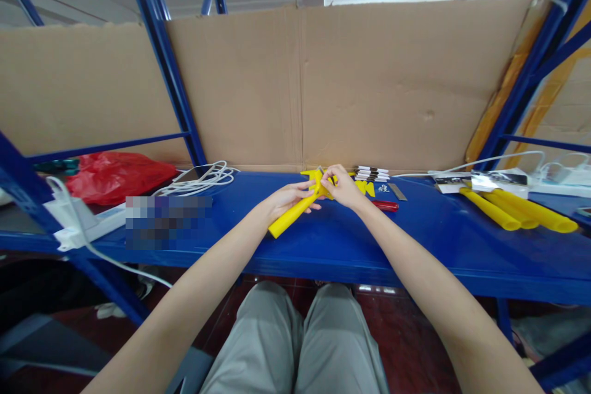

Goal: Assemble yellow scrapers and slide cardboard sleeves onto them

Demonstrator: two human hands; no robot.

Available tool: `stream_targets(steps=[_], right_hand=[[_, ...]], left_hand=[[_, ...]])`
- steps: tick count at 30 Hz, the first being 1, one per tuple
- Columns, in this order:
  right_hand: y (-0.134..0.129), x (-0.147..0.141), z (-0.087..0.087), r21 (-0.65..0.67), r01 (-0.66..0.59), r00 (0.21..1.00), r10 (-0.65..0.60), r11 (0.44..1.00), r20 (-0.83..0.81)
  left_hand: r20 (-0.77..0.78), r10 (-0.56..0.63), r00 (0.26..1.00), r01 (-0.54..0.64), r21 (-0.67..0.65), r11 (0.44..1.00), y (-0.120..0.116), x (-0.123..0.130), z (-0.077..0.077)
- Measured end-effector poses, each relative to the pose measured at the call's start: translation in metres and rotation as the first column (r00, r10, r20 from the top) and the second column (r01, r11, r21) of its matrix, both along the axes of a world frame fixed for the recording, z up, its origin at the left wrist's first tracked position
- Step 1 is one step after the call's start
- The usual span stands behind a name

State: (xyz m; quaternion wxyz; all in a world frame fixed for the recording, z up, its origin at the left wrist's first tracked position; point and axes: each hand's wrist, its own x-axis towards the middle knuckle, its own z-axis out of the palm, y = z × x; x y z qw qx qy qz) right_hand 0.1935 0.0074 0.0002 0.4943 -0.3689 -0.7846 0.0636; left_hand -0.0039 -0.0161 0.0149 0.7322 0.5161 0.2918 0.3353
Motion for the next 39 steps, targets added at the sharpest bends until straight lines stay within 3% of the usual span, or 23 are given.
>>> stream_targets(steps=[5,9,21,27,32,35,39], right_hand=[[0.01,0.002,-0.008,-0.168,-0.033,0.989,0.007,0.985,-0.15],[0.01,0.006,-0.01,-0.279,-0.048,0.989,0.006,0.959,-0.149],[0.006,0.001,-0.01,-0.291,-0.014,1.0,0.02,0.957,0.018],[0.008,0.01,-0.009,-0.218,0.191,0.968,-0.146,0.957,0.205],[0.001,0.035,0.01,-0.113,0.388,0.848,-0.307,0.915,0.432],[-0.006,0.061,0.021,-0.192,0.442,0.812,-0.301,0.876,0.5],[-0.016,0.093,0.026,-0.407,0.45,0.803,-0.162,0.795,0.573]], left_hand=[[0.011,-0.007,1.0,0.007,0.014,1.0,0.002,0.0,-0.001],[0.009,-0.006,1.0,0.006,0.017,1.0,0.002,0.001,-0.001],[0.116,0.079,0.99,-0.081,0.013,0.997,0.0,0.0,0.005],[0.168,0.351,0.921,-0.35,-0.033,0.936,0.004,-0.007,0.011],[0.115,0.506,0.855,-0.501,-0.071,0.862,0.006,-0.011,0.014],[0.075,0.531,0.844,-0.525,-0.08,0.847,0.008,-0.012,0.011],[0.027,0.525,0.851,-0.522,-0.067,0.85,0.011,-0.013,0.008]])
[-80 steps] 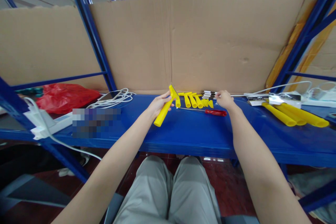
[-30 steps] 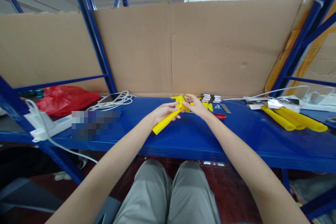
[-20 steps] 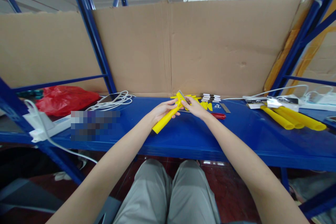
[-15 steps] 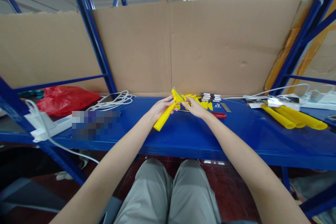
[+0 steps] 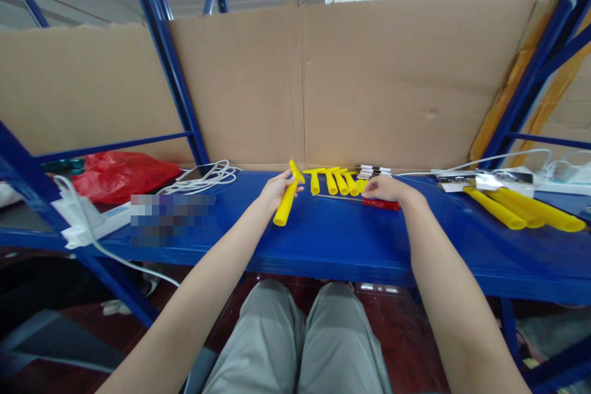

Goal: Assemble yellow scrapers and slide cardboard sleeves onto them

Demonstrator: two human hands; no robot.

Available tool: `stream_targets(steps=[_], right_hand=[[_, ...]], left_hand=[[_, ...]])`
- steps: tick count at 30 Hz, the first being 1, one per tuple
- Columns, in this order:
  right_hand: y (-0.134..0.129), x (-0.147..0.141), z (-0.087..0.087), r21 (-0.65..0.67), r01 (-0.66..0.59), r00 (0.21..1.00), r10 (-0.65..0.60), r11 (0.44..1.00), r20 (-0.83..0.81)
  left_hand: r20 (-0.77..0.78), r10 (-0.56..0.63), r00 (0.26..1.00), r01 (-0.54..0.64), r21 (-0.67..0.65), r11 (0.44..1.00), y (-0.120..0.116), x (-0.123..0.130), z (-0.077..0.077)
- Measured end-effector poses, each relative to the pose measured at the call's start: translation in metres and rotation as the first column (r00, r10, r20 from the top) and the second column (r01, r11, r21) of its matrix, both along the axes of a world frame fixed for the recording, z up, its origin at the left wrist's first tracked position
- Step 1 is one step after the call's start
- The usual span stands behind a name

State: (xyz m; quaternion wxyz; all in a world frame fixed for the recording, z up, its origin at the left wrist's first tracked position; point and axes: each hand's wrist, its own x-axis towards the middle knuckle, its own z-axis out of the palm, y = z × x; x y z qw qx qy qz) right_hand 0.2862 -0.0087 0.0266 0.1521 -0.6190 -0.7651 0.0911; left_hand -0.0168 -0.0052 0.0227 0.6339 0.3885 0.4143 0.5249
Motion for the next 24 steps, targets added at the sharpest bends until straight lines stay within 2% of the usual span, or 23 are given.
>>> stream_targets(steps=[3,6,14,21,24], right_hand=[[-0.003,0.011,-0.002,-0.16,0.028,1.0,-0.025,0.987,0.017],[-0.002,0.011,-0.006,-0.194,0.044,0.998,-0.036,0.98,0.045],[0.0,-0.001,-0.011,-0.111,0.026,0.989,-0.01,0.993,0.15],[0.003,0.001,-0.016,-0.069,-0.029,0.994,0.036,0.997,0.1],[0.007,0.004,-0.017,-0.004,-0.046,0.995,0.046,0.999,0.084]], left_hand=[[-0.029,0.003,1.0,-0.004,-0.011,1.0,0.002,0.0,-0.001],[-0.051,0.015,0.999,-0.017,-0.024,1.0,0.002,0.0,-0.002],[-0.074,0.009,0.997,-0.011,-0.023,1.0,-0.001,0.001,-0.002],[-0.112,0.032,0.993,-0.035,-0.024,0.999,-0.002,0.003,-0.002],[-0.126,0.029,0.992,-0.034,-0.034,0.999,-0.001,0.003,-0.003]])
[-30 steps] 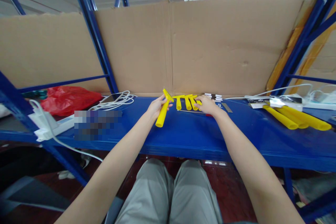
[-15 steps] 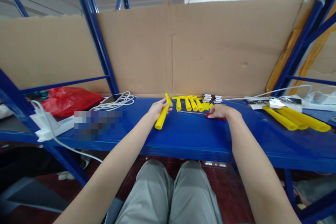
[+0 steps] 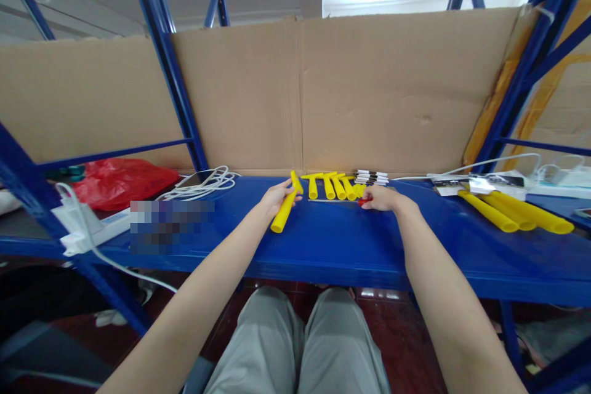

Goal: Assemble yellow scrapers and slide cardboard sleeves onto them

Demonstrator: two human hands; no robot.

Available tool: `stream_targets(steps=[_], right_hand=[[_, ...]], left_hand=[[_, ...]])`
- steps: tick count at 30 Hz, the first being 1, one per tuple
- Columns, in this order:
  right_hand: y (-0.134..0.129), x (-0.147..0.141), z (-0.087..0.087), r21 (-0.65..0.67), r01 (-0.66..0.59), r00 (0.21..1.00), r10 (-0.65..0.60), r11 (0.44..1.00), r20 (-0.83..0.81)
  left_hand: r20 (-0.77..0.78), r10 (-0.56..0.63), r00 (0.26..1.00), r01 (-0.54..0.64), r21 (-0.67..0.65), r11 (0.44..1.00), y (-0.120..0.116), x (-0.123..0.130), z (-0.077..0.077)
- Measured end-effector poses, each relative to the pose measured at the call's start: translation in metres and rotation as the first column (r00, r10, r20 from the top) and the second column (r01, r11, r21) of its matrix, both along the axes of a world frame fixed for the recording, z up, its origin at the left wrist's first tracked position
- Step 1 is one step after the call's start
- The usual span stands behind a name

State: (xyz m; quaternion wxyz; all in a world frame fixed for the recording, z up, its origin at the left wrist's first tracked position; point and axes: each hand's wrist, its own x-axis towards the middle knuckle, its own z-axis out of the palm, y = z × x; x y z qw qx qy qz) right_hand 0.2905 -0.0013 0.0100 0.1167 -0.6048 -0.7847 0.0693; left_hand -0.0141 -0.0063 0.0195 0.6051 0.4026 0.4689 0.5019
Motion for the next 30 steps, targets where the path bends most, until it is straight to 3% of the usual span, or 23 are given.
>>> stream_targets(steps=[11,30], right_hand=[[0.006,-0.0063,0.0024,0.236,-0.083,0.973,0.13,0.968,-0.19],[0.0064,-0.0063,0.0016,0.268,-0.038,0.986,0.079,0.963,-0.144]], left_hand=[[-0.046,-0.022,0.999,0.023,0.015,1.0,-0.0055,0.0017,0.0037],[-0.066,-0.051,0.996,0.053,0.016,0.998,-0.0074,0.0031,0.0043]])
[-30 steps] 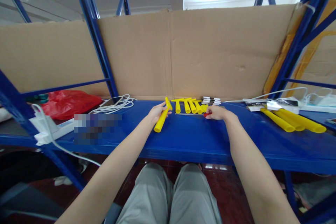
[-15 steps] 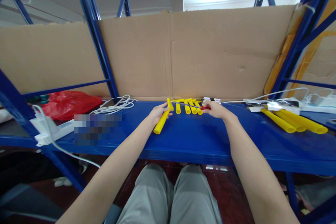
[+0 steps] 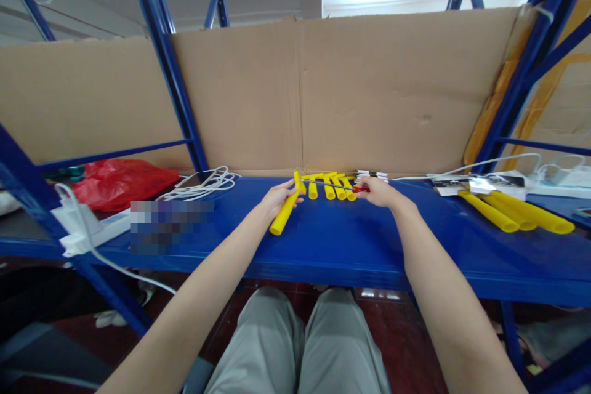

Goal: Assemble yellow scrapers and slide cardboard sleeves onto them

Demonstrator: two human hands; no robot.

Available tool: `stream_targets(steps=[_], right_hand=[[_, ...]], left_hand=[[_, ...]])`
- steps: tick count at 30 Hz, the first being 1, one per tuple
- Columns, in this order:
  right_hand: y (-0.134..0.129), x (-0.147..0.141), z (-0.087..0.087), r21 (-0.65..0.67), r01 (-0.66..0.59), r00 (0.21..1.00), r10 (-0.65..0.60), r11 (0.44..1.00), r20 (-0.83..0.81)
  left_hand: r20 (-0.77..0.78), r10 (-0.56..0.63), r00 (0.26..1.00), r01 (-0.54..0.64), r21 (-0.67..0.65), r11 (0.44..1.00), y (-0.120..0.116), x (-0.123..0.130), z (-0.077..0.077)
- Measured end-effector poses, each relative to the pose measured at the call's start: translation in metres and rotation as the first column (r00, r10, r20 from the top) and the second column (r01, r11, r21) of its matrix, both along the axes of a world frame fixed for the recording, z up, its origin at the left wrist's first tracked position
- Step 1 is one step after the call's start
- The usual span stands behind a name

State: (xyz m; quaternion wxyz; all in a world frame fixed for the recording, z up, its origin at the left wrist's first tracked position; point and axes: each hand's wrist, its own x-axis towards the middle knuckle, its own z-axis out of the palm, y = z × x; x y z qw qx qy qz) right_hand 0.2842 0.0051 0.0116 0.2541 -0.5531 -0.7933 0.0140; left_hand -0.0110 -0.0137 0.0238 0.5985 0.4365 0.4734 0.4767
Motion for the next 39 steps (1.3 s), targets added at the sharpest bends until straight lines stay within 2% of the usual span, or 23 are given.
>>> stream_targets(steps=[11,19,23,27,32,39], right_hand=[[-0.002,-0.007,0.003,0.062,0.043,0.999,-0.044,0.997,0.022],[-0.002,-0.009,0.005,0.167,0.004,1.0,-0.007,0.986,0.018],[-0.003,-0.009,0.007,0.209,-0.004,0.999,-0.007,0.978,0.051],[-0.008,-0.011,0.01,0.175,-0.009,0.997,-0.005,0.984,0.082],[-0.012,-0.015,0.014,0.065,-0.066,0.99,0.057,0.996,0.129],[-0.006,-0.017,0.004,0.016,0.012,0.996,-0.013,1.0,0.089]], left_hand=[[0.05,-0.046,0.998,0.048,-0.036,0.998,0.0,-0.002,0.001],[0.076,-0.061,0.995,0.064,-0.035,0.997,0.004,-0.004,-0.002],[0.028,-0.052,0.998,0.053,-0.021,0.998,0.005,-0.004,-0.003],[-0.061,-0.009,0.998,0.01,0.005,1.0,0.004,-0.003,-0.002],[-0.144,0.02,0.989,-0.017,0.022,1.0,0.004,-0.003,-0.003],[-0.19,0.051,0.98,-0.043,0.043,0.998,0.006,-0.004,-0.005]])
